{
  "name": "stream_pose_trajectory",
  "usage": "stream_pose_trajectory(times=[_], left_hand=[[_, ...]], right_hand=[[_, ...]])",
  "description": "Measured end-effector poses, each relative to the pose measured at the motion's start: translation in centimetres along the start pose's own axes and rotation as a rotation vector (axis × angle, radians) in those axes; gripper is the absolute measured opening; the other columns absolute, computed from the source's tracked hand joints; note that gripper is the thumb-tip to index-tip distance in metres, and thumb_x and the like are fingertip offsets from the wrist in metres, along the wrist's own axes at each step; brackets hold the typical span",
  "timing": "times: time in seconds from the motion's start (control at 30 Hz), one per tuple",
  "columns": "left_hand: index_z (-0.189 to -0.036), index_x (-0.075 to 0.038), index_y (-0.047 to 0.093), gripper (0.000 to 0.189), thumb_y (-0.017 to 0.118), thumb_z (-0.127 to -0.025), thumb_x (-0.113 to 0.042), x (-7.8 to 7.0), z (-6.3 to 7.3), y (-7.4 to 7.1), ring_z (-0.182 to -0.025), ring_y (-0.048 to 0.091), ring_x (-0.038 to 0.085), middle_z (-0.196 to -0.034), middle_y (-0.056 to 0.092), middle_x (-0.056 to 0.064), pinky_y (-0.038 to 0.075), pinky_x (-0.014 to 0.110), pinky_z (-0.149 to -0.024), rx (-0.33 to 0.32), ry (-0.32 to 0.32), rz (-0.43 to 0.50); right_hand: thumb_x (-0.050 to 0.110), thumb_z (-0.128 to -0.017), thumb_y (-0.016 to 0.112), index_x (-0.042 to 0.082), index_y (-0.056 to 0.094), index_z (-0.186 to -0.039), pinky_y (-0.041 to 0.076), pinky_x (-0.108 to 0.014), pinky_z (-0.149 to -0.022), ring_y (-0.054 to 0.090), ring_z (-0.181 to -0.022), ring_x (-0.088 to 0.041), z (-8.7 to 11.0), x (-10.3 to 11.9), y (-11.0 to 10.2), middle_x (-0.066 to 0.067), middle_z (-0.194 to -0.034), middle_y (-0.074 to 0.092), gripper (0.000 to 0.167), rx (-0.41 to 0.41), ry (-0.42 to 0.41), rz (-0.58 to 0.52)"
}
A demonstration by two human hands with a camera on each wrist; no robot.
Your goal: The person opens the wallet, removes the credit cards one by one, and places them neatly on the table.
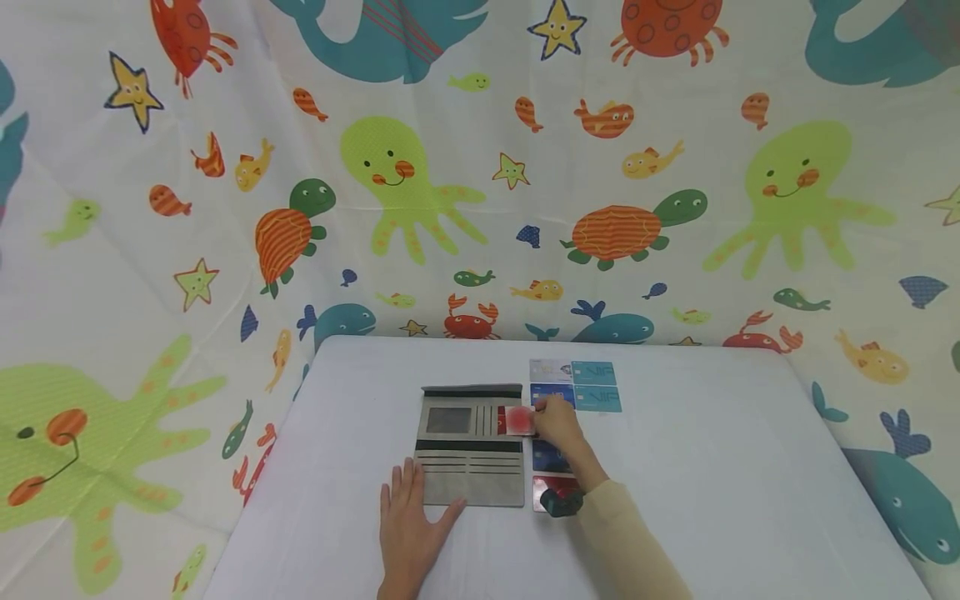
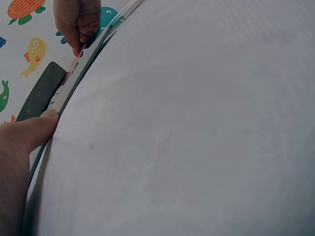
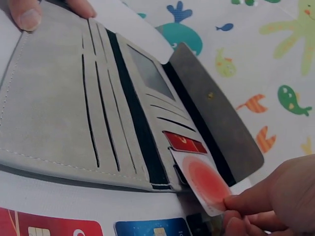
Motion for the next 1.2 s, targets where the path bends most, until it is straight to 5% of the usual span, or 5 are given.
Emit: stream_pose_trajectory(times=[0.27,0.5,0.9,1.2], left_hand=[[-0.151,-0.003,0.041,0.104,0.069,-0.077,-0.070,0.0,-0.1,0.0,-0.154,0.024,0.037,-0.163,0.032,0.015,0.014,0.057,-0.126,0.025,-0.011,-0.007],[-0.151,-0.003,0.042,0.104,0.070,-0.077,-0.070,0.0,-0.1,0.1,-0.154,0.024,0.037,-0.163,0.032,0.015,0.015,0.058,-0.125,0.028,-0.013,-0.009],[-0.151,-0.002,0.041,0.105,0.068,-0.077,-0.071,0.1,0.0,-0.1,-0.153,0.025,0.037,-0.163,0.032,0.016,0.016,0.058,-0.125,0.021,0.001,-0.027],[-0.150,-0.001,0.043,0.105,0.071,-0.075,-0.070,0.0,0.0,-0.1,-0.152,0.028,0.038,-0.161,0.035,0.017,0.016,0.057,-0.125,-0.017,0.006,-0.006]], right_hand=[[0.017,-0.091,0.063,-0.007,0.066,-0.112,0.058,-0.041,-0.078,0.065,-0.091,-0.030,0.1,-0.6,-0.9,-0.021,-0.106,0.069,0.033,-0.003,0.043,-0.021],[0.020,-0.097,0.052,-0.003,0.061,-0.109,0.045,-0.025,-0.059,0.059,-0.077,-0.022,0.5,-0.8,-1.4,-0.014,-0.092,0.061,0.027,0.025,0.088,-0.067],[0.025,-0.106,0.041,-0.004,0.047,-0.128,0.048,-0.026,-0.056,0.059,-0.065,-0.020,0.7,-2.1,-2.6,-0.014,-0.088,0.059,0.036,-0.016,0.104,-0.117],[0.024,-0.107,0.041,-0.001,0.039,-0.136,0.042,-0.026,-0.054,0.054,-0.057,-0.018,0.6,-3.4,-4.4,-0.008,-0.070,0.055,0.039,-0.056,0.126,-0.177]])
Point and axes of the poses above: each hand's wrist, its own z-axis away from the middle knuckle, its own y-axis out of the palm, x = y × z, the point moved 3 cm from there along -z, towards the middle knuckle
